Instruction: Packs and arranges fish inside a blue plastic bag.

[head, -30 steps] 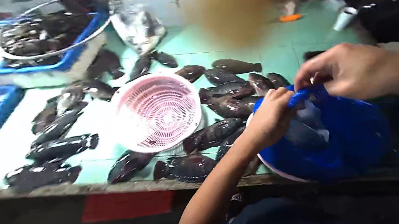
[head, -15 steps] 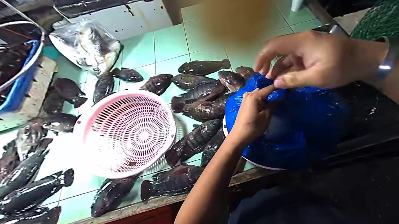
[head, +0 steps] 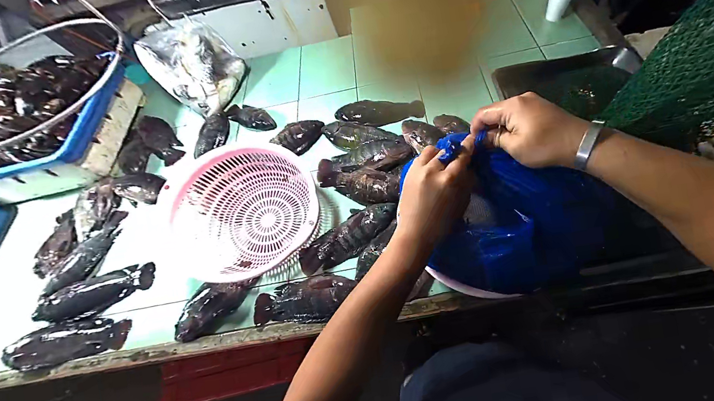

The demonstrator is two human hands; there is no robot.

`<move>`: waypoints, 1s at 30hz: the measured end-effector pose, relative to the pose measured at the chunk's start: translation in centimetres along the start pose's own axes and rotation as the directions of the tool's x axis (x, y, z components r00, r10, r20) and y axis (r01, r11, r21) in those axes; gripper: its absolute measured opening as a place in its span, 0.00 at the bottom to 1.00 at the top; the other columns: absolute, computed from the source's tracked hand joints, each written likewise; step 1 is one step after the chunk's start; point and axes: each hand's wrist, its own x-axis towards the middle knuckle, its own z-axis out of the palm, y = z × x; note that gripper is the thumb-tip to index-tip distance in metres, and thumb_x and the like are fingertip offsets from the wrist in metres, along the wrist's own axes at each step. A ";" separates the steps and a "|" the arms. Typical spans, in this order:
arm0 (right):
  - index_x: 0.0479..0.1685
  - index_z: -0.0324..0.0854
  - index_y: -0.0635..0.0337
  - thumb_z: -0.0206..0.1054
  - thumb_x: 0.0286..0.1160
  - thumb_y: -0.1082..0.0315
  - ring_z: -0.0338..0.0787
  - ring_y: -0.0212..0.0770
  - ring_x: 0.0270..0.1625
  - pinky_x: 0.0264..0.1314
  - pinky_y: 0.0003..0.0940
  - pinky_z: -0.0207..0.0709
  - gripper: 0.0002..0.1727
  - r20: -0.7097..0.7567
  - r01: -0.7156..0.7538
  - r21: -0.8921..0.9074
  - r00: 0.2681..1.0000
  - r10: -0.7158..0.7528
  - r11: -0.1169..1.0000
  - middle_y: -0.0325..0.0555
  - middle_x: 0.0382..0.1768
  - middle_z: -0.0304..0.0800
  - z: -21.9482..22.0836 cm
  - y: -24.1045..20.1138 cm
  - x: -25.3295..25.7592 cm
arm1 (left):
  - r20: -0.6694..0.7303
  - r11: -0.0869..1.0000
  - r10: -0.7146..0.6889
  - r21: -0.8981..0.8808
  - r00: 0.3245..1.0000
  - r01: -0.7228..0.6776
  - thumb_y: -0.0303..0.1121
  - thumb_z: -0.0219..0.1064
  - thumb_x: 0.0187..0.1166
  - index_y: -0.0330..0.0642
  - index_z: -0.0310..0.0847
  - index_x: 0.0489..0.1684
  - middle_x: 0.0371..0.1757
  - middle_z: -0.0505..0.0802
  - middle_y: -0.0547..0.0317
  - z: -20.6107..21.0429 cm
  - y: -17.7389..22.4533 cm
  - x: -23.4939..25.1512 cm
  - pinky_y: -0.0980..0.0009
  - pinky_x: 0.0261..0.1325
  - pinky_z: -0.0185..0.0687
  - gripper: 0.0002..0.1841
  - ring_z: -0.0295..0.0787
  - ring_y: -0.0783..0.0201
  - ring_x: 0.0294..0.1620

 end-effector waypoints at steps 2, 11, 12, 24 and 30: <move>0.51 0.89 0.56 0.60 0.87 0.69 0.91 0.47 0.48 0.55 0.54 0.80 0.11 0.147 -0.137 -0.011 0.980 0.137 0.991 0.48 0.43 0.93 -0.2 -0.2 0.5 | -0.031 0.996 0.093 0.007 0.995 -0.093 0.26 0.67 0.77 0.40 0.93 0.57 0.46 0.97 0.48 0.1 -0.5 -0.4 0.60 0.53 0.88 0.14 0.93 0.51 0.47; 0.59 0.85 0.59 0.65 0.81 0.66 0.92 0.45 0.47 0.56 0.48 0.86 0.14 -0.270 -0.110 0.042 0.956 0.117 0.993 0.51 0.46 0.91 -0.2 -2.0 -3.7 | 0.698 0.918 0.327 -0.394 0.637 -0.039 0.35 0.61 0.82 0.43 0.91 0.35 0.37 0.92 0.56 -5.2 -2.9 6.5 0.51 0.56 0.78 0.12 0.87 0.58 0.49; 0.57 0.84 0.61 0.66 0.81 0.57 0.89 0.43 0.43 0.51 0.44 0.85 0.17 -0.381 -0.058 -0.017 0.923 0.048 0.998 0.50 0.42 0.89 0.3 -3.2 -4.7 | 0.738 0.873 0.330 -0.475 0.588 0.107 0.35 0.59 0.83 0.43 0.89 0.31 0.33 0.90 0.60 -5.3 -3.5 7.2 0.56 0.49 0.77 0.14 0.85 0.64 0.42; 0.47 0.77 0.73 0.53 0.85 0.76 0.87 0.75 0.44 0.41 0.67 0.77 0.09 -0.220 -0.282 -0.789 0.959 0.177 0.546 0.72 0.37 0.84 4.8 -12.3 -4.4 | 0.559 0.690 0.683 -0.705 0.470 -0.165 0.35 0.54 0.89 0.47 0.88 0.46 0.36 0.89 0.62 -1.9 -8.5 10.0 0.62 0.42 0.79 0.13 0.84 0.67 0.37; 0.43 0.79 0.68 0.48 0.91 0.63 0.89 0.70 0.48 0.56 0.72 0.68 0.18 -0.132 -0.349 -0.790 0.899 0.417 0.503 0.67 0.39 0.88 3.1 -13.5 -1.7 | 0.235 0.550 0.799 -0.657 0.554 -0.516 0.33 0.56 0.87 0.40 0.90 0.41 0.39 0.94 0.54 -1.1 -9.6 9.8 0.56 0.58 0.81 0.14 0.91 0.57 0.48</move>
